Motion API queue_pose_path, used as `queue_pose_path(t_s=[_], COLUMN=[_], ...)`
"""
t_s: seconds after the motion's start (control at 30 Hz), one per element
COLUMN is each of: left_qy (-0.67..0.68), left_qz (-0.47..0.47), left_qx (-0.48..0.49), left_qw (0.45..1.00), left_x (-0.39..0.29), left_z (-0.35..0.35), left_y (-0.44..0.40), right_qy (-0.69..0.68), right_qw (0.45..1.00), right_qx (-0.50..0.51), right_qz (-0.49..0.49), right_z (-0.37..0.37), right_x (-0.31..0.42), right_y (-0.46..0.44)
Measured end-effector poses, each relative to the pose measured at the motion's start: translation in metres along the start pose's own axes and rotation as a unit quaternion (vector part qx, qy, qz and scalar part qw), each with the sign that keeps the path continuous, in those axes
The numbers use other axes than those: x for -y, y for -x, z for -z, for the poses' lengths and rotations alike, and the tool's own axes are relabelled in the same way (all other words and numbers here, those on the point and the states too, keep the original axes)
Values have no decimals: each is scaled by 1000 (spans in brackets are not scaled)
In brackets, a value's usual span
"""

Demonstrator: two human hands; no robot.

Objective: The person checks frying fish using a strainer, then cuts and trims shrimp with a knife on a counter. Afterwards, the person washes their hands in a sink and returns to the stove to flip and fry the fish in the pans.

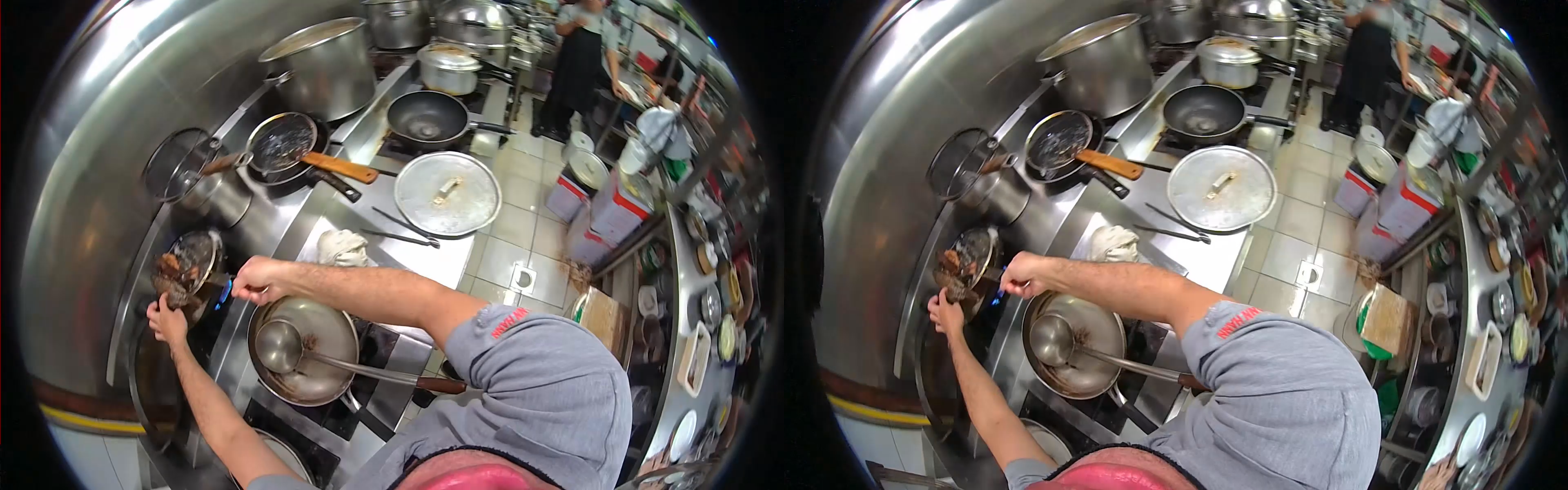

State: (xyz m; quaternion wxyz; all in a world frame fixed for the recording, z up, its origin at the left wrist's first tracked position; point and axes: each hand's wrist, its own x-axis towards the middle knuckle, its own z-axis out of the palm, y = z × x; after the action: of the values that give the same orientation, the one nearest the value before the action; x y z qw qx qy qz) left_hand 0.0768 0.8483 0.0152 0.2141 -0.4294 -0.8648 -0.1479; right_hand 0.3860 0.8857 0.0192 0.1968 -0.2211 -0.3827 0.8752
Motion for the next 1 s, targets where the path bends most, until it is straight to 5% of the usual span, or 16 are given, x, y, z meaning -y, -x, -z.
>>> queue_pose_path(t_s=[0.17,0.23,0.47,0.6,0.7,0.83,0.9,1.0], left_qy=[-12,53,27,58,51,83,84,60], left_qz=[6,-17,-54,-58,-49,-56,-62,-49], left_qx=[54,-40,-98,-80,50,24,-91,60], left_qw=[998,998,993,993,996,995,990,995], left_x=[-13,-16,-28,-30,-27,-24,-30,-27], left_z=[9,13,17,10,5,3,8,10], left_y=[-3,-3,-2,-1,-8,-4,0,0], right_qy=[3,-21,-41,-49,-28,-35,-38,-29], right_qw=[1000,1000,999,998,999,999,999,999], right_qx=[-18,-15,-2,3,36,19,19,20], right_qz=[3,-15,-18,-32,-25,-32,-21,-28], right_z=[0,3,1,4,4,6,7,4], right_x=[1,-3,-5,-9,-8,-13,-13,-12], right_y=[2,1,2,0,1,-2,-1,3])
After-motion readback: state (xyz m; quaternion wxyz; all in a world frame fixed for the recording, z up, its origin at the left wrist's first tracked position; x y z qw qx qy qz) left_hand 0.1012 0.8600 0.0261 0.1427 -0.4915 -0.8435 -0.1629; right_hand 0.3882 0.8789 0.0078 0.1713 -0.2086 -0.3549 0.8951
